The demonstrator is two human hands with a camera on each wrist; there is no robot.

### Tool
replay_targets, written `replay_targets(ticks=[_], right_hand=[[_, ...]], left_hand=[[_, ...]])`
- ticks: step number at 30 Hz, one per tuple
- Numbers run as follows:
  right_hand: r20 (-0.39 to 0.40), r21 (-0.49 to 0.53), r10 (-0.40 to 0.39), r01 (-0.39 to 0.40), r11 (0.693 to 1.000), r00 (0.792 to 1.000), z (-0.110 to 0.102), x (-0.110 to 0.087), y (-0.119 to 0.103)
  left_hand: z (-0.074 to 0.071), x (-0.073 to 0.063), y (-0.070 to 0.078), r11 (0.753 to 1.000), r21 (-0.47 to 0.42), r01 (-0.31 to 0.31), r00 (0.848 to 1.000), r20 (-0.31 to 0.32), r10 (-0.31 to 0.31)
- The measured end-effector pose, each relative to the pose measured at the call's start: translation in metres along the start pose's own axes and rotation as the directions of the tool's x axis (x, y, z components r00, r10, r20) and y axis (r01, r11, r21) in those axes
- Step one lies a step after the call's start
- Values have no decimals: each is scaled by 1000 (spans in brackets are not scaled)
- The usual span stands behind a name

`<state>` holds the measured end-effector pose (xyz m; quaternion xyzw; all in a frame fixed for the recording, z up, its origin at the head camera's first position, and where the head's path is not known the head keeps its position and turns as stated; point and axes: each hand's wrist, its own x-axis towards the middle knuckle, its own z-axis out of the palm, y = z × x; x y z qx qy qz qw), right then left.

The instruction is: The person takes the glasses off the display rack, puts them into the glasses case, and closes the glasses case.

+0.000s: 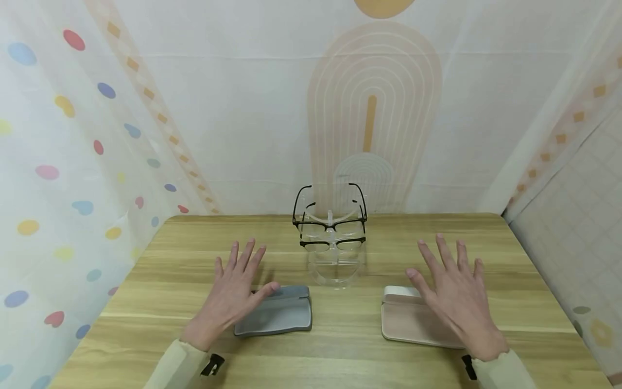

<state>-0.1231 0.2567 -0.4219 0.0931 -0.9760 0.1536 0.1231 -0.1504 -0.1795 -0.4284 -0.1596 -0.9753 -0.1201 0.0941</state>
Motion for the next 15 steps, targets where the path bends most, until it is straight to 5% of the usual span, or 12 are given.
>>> replay_targets(ticks=[15], right_hand=[[-30,90,-5,8,996,1000,0,6,-15]], left_hand=[[-2,3,8,998,-63,0,998,-61,-4]])
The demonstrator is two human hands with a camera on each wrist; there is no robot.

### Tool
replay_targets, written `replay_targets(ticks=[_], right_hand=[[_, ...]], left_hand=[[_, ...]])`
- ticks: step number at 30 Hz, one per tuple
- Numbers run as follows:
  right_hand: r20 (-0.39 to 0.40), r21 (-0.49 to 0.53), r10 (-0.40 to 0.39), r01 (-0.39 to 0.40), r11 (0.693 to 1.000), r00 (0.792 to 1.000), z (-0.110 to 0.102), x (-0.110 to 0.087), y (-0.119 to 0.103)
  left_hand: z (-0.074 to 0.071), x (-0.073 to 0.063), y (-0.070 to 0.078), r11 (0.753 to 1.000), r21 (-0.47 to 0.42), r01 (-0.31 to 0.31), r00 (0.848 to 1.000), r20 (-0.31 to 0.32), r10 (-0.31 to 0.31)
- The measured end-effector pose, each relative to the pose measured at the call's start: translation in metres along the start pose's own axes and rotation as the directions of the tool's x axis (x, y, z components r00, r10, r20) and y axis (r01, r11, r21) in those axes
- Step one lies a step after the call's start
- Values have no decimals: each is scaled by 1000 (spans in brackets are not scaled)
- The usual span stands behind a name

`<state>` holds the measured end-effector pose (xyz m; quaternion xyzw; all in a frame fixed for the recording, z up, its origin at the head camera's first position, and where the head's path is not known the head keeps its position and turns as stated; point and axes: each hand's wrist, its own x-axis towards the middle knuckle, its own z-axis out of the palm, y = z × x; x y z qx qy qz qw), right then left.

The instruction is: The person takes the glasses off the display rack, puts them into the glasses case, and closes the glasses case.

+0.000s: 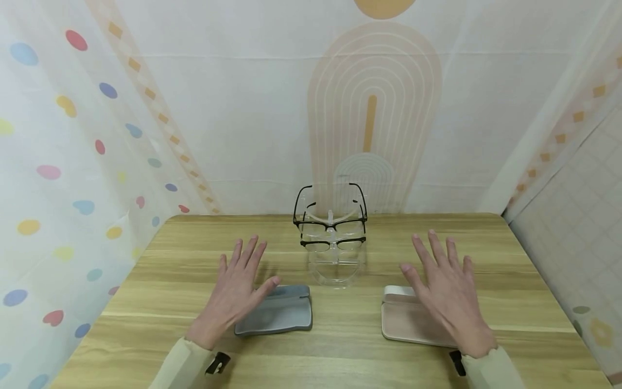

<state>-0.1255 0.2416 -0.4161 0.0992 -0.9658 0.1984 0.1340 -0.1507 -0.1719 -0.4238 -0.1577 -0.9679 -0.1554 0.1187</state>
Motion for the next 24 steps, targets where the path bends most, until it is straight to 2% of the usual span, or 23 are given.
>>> replay_targets(ticks=[13,19,24], right_hand=[[-24,97,5,-3,995,1000,-3,10,-15],[-54,139,1,6,990,999,-5,14,-25],[-71,180,1,12,984,997,-4,20,-31]], left_hand=[[-5,11,13,999,-50,-12,999,-39,10],[-8,17,20,991,-131,-9,999,-49,2],[-12,22,27,973,-232,0,999,-48,-12]])
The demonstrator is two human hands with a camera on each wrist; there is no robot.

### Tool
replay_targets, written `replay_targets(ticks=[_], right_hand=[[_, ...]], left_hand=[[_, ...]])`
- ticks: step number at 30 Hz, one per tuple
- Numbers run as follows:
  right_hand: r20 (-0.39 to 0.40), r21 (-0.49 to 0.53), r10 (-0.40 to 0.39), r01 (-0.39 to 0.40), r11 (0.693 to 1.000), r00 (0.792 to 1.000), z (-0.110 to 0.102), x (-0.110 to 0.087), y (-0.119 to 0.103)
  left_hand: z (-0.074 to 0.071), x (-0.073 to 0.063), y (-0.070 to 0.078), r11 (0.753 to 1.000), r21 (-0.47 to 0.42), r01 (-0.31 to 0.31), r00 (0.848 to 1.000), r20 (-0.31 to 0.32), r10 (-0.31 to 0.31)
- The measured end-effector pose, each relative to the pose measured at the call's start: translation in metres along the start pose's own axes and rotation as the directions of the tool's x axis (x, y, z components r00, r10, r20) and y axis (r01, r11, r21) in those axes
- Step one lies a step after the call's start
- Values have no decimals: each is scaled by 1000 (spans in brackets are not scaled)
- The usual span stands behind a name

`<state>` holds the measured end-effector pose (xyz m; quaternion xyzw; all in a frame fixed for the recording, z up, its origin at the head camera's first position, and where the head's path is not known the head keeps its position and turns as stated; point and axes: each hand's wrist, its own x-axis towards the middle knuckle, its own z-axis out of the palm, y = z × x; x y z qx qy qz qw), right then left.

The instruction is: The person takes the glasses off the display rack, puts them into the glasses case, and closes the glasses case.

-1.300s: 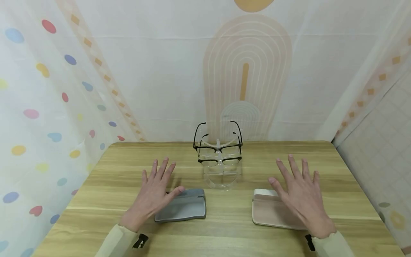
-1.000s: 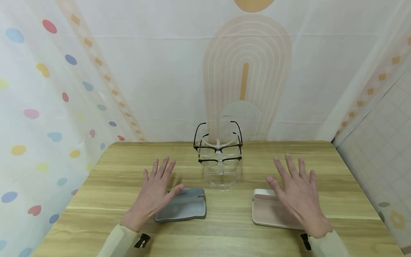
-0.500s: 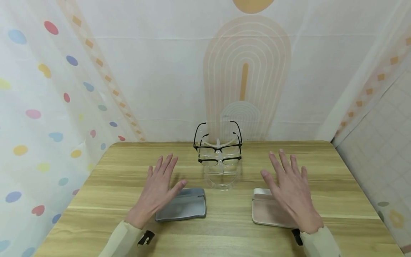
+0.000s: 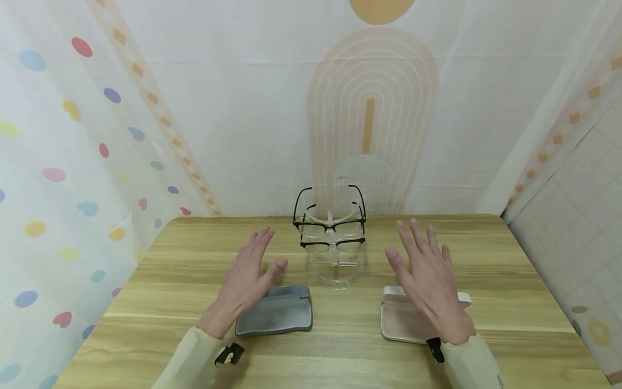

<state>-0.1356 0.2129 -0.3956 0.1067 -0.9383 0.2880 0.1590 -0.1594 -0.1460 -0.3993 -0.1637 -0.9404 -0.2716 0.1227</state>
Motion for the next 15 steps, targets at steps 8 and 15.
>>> replay_targets(ticks=[8,15], right_hand=[[-7,42,-4,5,999,1000,3,6,-5],[-31,81,-11,13,997,999,9,11,-12]], left_hand=[[-1,6,9,990,-131,45,999,4,-45],[0,12,13,961,-269,68,996,-30,-79]])
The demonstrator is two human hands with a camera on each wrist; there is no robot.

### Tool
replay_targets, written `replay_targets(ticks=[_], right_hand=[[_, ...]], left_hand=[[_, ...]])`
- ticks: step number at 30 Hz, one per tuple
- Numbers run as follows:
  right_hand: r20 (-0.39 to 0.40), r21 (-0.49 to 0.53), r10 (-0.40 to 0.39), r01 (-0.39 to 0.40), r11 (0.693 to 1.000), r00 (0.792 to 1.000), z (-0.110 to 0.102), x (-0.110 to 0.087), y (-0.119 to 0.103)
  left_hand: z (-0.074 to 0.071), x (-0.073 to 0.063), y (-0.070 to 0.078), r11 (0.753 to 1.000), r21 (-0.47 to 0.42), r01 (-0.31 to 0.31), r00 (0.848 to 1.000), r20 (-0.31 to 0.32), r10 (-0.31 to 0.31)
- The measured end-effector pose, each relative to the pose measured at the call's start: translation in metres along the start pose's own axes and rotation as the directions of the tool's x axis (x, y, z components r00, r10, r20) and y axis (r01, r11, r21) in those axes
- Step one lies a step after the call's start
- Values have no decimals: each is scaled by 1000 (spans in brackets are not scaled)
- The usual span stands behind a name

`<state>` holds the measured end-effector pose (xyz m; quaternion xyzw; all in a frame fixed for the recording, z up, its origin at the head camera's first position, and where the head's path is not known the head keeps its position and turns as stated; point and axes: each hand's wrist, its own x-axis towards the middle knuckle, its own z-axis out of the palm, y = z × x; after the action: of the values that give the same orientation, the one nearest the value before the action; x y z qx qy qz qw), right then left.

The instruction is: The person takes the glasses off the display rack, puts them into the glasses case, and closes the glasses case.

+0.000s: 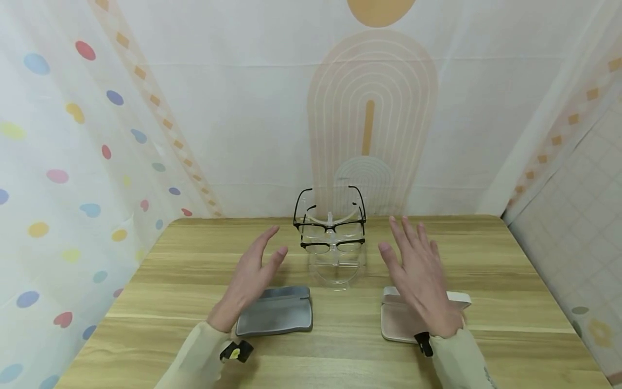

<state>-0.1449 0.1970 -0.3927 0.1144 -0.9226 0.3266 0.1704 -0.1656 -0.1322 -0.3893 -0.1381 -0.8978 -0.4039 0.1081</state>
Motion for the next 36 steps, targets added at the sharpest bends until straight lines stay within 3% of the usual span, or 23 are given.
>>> replay_targets(ticks=[6,14,21,28,36], right_hand=[[-10,66,-4,4,998,1000,4,8,-6],[-32,136,14,-10,991,999,9,18,-17],[-47,204,49,-38,978,998,11,28,-22],[-40,270,95,-80,959,995,12,36,-23],[-22,328,140,-125,936,990,14,41,-25]], left_hand=[[2,10,5,983,-181,43,999,-8,-46],[4,22,10,913,-374,164,983,-17,-183],[5,32,15,804,-562,193,973,5,-230],[8,40,18,715,-663,221,963,31,-268],[12,47,21,597,-765,241,943,40,-330]])
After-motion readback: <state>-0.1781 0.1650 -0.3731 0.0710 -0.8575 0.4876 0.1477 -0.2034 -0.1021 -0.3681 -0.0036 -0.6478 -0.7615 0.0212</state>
